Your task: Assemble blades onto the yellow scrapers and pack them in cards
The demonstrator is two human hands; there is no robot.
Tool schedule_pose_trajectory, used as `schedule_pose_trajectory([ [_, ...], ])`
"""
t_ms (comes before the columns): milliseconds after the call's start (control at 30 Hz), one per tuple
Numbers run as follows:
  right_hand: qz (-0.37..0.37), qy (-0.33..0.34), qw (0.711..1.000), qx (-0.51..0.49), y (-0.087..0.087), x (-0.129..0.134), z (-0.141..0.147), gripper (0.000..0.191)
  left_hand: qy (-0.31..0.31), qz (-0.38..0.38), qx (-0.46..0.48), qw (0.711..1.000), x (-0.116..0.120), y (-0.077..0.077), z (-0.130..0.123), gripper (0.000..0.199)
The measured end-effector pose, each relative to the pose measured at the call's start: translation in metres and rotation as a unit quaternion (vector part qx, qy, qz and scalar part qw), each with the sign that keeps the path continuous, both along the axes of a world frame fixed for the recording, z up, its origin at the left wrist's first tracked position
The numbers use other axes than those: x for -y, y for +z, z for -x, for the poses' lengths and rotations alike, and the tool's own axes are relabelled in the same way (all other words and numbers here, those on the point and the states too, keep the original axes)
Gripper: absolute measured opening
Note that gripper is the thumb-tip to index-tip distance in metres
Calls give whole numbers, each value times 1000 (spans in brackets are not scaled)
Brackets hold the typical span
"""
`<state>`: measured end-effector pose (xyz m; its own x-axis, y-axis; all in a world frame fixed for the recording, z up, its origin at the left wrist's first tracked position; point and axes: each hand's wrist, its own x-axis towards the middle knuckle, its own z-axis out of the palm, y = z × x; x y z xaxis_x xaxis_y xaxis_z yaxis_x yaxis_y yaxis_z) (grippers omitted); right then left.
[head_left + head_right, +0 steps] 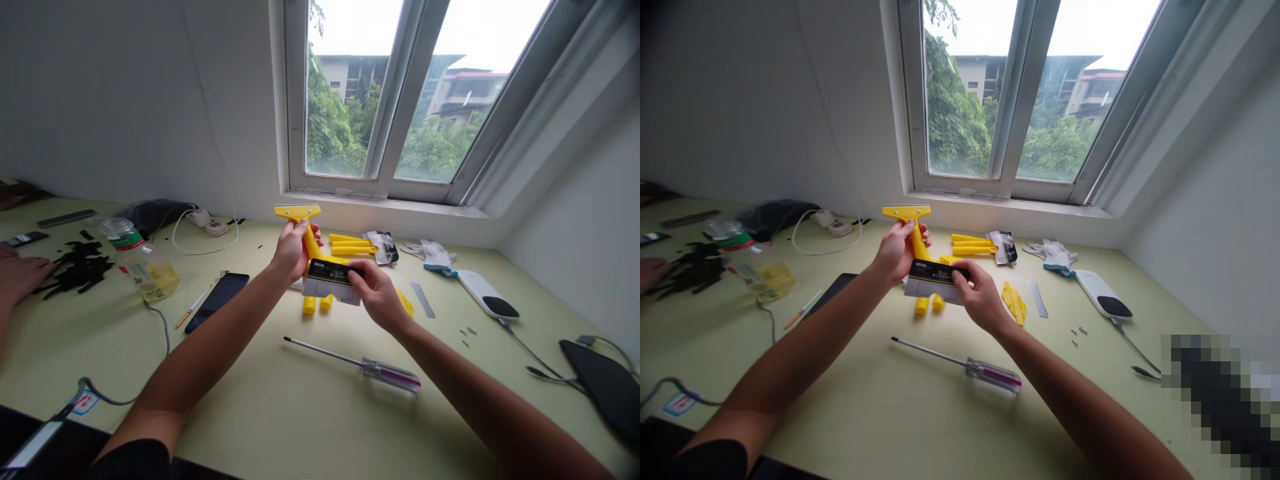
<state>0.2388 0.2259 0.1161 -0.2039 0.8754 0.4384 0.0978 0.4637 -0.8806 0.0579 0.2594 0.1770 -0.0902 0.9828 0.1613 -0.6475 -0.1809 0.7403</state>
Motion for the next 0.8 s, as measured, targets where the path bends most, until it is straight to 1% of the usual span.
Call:
schedule_pose_trajectory([
  [67, 2, -27, 1000, -11, -4, -1, 0, 18, -11, 20, -26, 999, 0, -6, -4, 4],
  [133, 9, -36, 999, -25, -7, -1, 0, 18, -26, 43, -47, 998, -1, -11, -6, 6],
  [333, 25, -49, 996, -67, -11, 6, 8, 20, -72, 94, -96, 988, 3, -23, -16, 24],
  [433, 24, -75, 994, -71, -12, 7, 9, 19, -56, 87, -111, 988, 5, -26, -19, 27],
  [500, 13, -99, 993, -61, -11, 7, 8, 18, -33, 76, -99, 992, 4, -27, -19, 28],
  [567, 0, -103, 993, -49, -10, 7, 7, 19, -18, 72, -79, 994, 4, -27, -19, 28],
  [633, -31, -105, 993, -38, -8, 6, 4, 23, -14, 76, -65, 995, 3, -28, -20, 28],
  [700, -69, -119, 990, -25, -7, 4, 2, 22, -16, 82, -56, 995, 3, -30, -22, 30],
  [733, -79, -127, 989, -18, -6, 3, 0, 19, -17, 86, -52, 995, 3, -31, -23, 31],
  [800, -72, -122, 990, -8, -5, 2, -3, 16, -15, 92, -46, 995, 3, -33, -25, 33],
])
